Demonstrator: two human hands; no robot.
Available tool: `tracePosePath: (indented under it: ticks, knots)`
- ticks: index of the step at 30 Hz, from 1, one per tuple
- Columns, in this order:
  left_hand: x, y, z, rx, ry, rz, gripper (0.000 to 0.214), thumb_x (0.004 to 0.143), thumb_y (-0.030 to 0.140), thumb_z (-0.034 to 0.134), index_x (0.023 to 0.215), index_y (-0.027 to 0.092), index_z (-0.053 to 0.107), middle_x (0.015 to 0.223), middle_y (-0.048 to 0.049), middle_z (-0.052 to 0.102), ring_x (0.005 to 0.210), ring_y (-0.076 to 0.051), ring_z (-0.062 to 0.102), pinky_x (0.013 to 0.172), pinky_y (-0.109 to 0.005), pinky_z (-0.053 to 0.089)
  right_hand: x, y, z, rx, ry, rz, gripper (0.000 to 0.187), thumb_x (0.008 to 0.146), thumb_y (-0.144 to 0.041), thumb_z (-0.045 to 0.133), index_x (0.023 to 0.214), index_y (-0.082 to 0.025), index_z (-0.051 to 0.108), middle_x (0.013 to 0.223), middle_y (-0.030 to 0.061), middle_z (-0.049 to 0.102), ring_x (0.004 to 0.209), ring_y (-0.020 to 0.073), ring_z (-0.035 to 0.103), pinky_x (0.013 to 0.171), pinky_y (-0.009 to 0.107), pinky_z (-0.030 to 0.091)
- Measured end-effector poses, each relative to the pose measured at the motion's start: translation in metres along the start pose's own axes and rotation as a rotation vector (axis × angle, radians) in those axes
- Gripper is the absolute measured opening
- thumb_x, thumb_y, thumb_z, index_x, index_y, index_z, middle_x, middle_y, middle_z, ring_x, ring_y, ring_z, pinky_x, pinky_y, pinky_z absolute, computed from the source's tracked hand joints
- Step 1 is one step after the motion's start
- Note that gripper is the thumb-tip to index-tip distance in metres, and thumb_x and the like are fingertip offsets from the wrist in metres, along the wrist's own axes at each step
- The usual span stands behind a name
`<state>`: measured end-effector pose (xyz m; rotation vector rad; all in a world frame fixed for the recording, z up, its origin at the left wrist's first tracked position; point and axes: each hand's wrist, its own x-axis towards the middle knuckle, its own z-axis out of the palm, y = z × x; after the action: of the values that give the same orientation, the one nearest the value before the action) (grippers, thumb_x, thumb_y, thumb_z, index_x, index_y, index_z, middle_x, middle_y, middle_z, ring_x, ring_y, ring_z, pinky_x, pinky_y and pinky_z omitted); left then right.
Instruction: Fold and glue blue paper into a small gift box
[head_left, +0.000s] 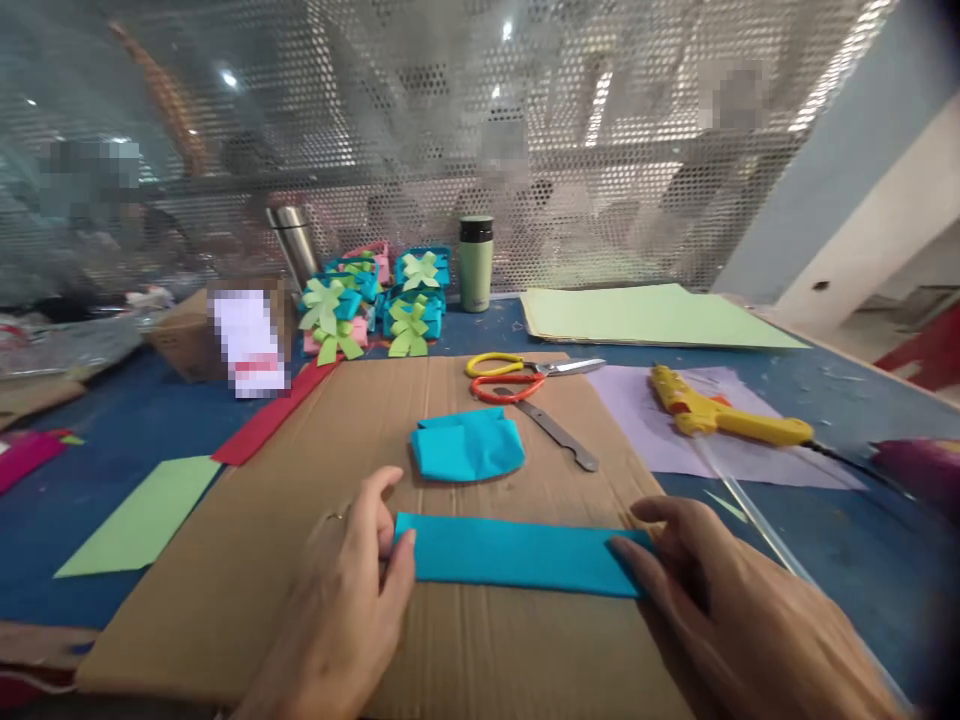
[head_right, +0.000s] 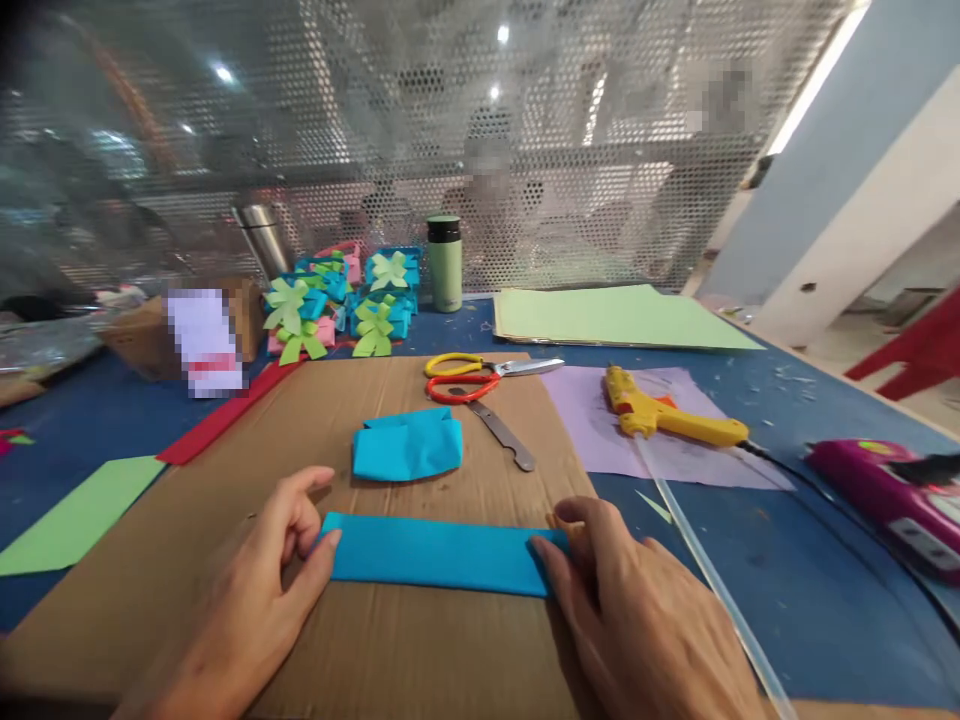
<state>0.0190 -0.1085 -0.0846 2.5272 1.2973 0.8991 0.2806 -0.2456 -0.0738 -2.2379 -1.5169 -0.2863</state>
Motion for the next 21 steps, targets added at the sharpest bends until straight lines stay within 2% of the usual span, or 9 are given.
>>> tracePosePath:
  ticks: [6,21]
  knots:
    - [-0.002,0.004,0.000,-0.032,0.012,-0.032,0.036,0.094,0.021,0.041,0.130,0.026,0.043,0.078,0.0000,0.058,0.074,-0.022,0.059,0.065,-0.034,0.045,-0.002,0.008,0.007,-0.007,-0.012,0.007,0.041,0.093,-0.062,0.038,0.103,-0.027,0.057,0.067,0.0018,0.074,0.052,0.0254,0.070,0.042,0.031,0.047]
    - [-0.001,0.005,-0.010,-0.130,-0.139,-0.031,0.034,0.095,0.015,0.036,0.126,0.028,0.042,0.081,0.0001,0.056,0.073,-0.021,0.054,0.066,-0.035,0.042,-0.006,0.020,0.014,-0.017,-0.146,0.073,0.049,0.092,-0.069,0.035,0.112,-0.030,0.057,0.081,0.0032,0.077,0.069,0.0276,0.075,0.045,0.034,0.051]
